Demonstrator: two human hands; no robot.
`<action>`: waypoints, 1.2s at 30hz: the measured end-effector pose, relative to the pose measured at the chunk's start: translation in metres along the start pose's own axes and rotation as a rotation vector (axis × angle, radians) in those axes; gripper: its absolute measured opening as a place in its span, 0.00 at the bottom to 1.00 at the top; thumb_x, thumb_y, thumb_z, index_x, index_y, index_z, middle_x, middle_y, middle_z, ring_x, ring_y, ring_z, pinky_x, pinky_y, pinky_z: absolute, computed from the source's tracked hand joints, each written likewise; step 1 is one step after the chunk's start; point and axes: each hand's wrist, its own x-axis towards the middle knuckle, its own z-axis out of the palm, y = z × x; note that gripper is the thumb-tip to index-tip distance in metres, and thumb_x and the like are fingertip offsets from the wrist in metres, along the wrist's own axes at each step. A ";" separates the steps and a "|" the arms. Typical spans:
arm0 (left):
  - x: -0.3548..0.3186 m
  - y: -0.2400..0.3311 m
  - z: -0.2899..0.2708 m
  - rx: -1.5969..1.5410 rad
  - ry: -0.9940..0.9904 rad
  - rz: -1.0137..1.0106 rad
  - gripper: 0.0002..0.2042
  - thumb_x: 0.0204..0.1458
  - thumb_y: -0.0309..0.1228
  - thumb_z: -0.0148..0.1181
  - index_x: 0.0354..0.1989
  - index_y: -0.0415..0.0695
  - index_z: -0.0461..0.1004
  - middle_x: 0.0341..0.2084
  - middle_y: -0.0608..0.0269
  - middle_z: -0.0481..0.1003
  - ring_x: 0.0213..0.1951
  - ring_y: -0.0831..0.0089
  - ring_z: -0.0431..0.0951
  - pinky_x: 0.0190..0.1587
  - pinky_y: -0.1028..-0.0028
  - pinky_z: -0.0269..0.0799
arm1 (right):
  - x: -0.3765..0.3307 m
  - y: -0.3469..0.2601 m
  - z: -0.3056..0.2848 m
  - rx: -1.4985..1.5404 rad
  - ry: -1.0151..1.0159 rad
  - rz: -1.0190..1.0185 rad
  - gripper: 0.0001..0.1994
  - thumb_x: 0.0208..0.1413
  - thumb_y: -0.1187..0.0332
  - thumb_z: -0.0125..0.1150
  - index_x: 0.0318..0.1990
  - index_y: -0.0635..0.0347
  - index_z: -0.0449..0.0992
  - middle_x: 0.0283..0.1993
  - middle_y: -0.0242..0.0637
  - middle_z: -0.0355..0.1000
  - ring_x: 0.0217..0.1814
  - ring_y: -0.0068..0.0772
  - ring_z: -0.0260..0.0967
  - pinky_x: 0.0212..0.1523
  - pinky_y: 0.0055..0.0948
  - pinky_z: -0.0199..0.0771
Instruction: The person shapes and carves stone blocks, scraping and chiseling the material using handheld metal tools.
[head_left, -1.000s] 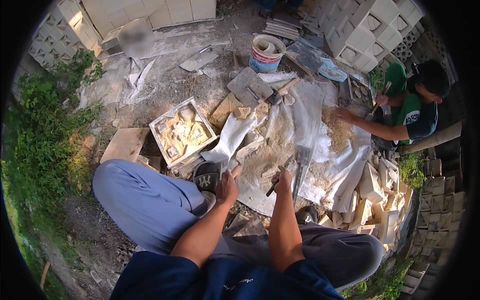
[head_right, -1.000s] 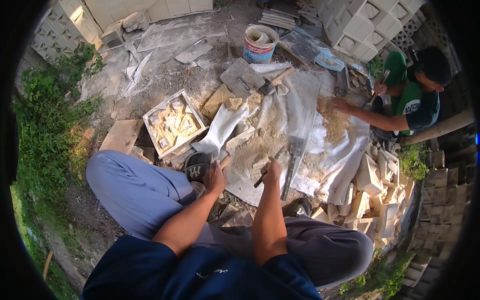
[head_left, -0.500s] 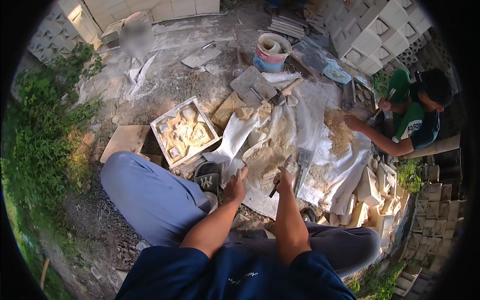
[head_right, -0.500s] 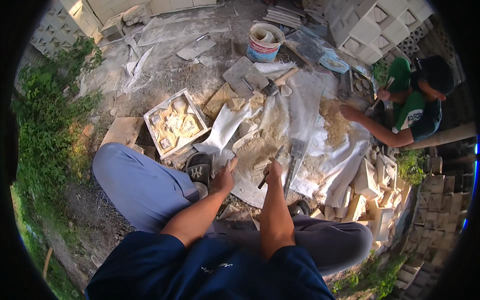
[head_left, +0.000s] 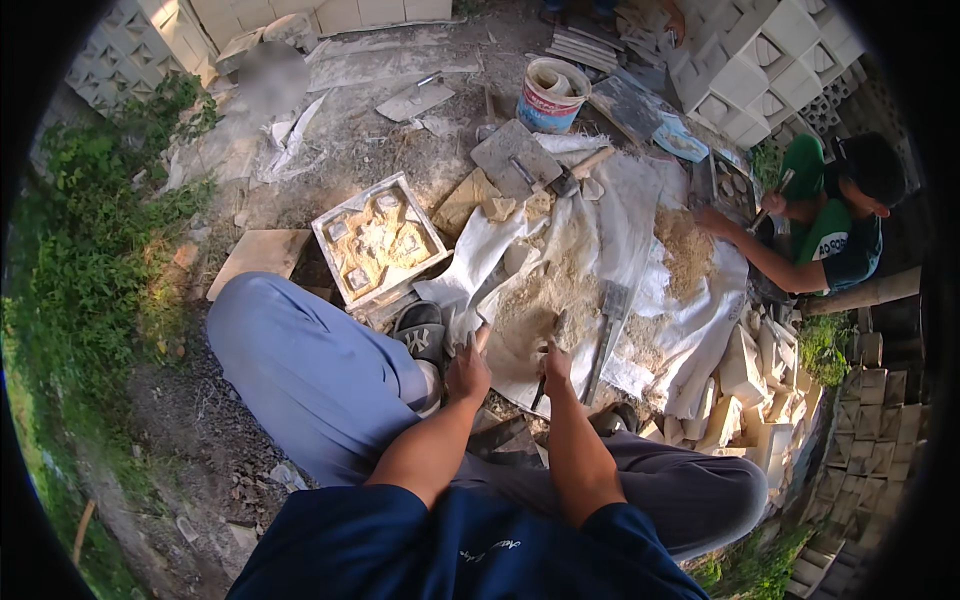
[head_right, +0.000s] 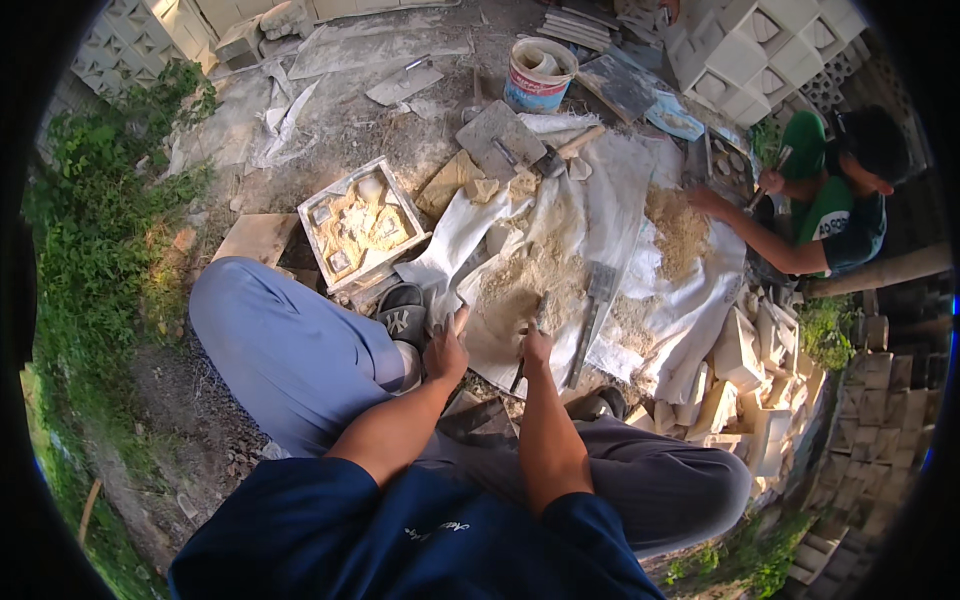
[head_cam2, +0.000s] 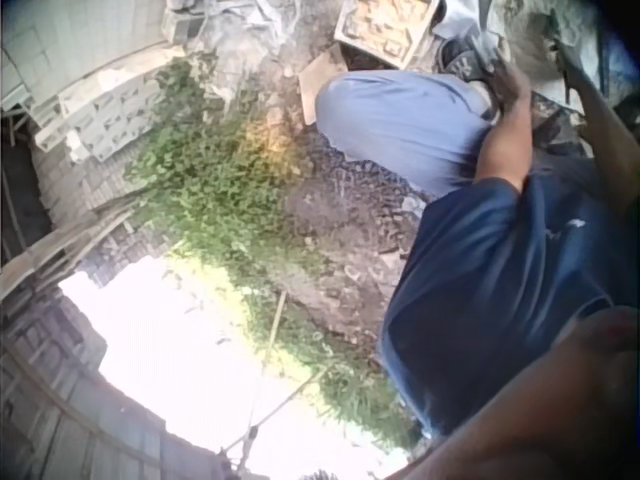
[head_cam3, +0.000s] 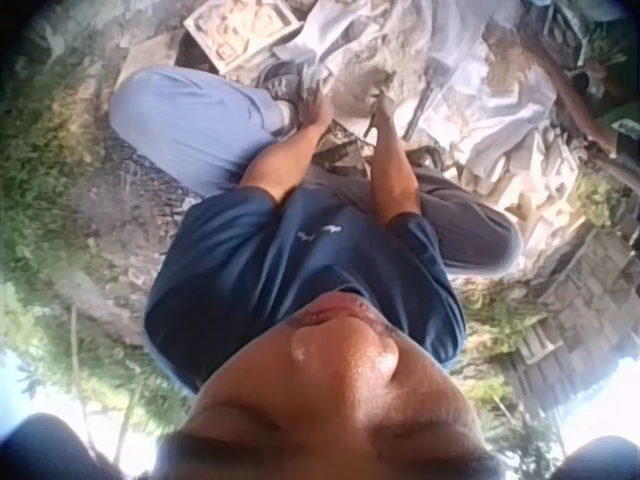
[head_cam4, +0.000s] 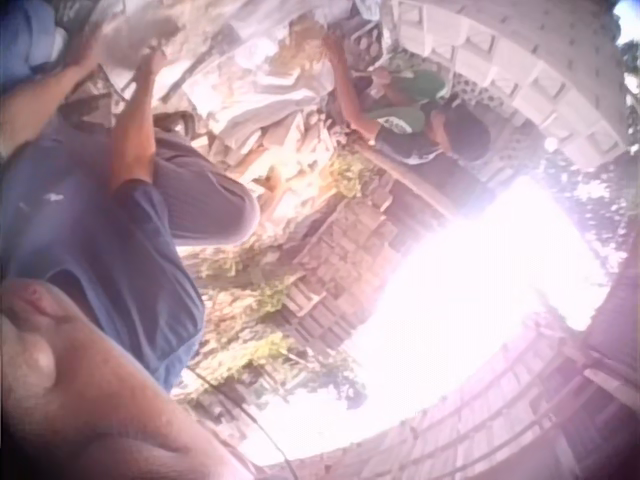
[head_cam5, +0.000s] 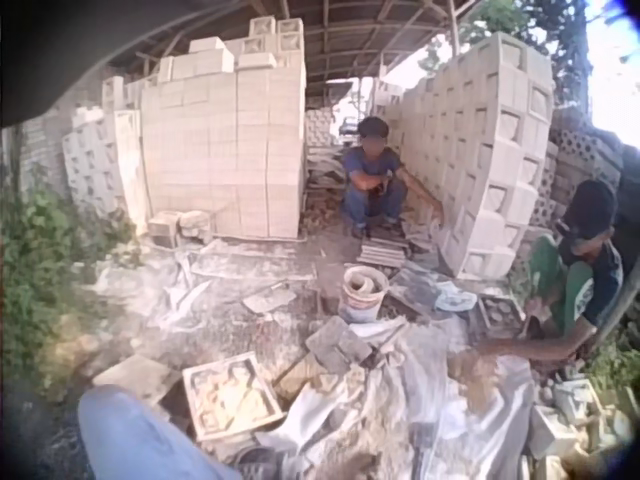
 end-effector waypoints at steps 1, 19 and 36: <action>0.000 -0.002 0.000 0.001 0.002 0.002 0.26 0.55 0.33 0.57 0.63 0.44 0.61 0.43 0.44 0.72 0.42 0.46 0.78 0.38 0.53 0.75 | -0.002 0.001 0.002 -0.056 0.056 -0.044 0.20 0.62 0.50 0.54 0.33 0.60 0.72 0.14 0.27 0.56 0.10 0.25 0.54 0.12 0.29 0.53; -0.012 0.035 0.011 -0.109 -0.080 -0.058 0.25 0.54 0.35 0.58 0.60 0.43 0.63 0.47 0.50 0.72 0.46 0.50 0.76 0.45 0.53 0.74 | 0.005 0.017 -0.020 -0.336 0.278 -0.348 0.26 0.64 0.46 0.50 0.25 0.62 0.67 0.14 0.29 0.57 0.11 0.28 0.54 0.12 0.32 0.54; 0.006 0.012 -0.014 -0.111 -0.234 -0.117 0.18 0.56 0.40 0.54 0.47 0.40 0.64 0.36 0.42 0.77 0.39 0.43 0.78 0.41 0.50 0.74 | -0.013 0.014 0.033 -0.706 0.076 -0.612 0.21 0.63 0.59 0.49 0.30 0.71 0.76 0.26 0.59 0.73 0.31 0.59 0.73 0.34 0.47 0.68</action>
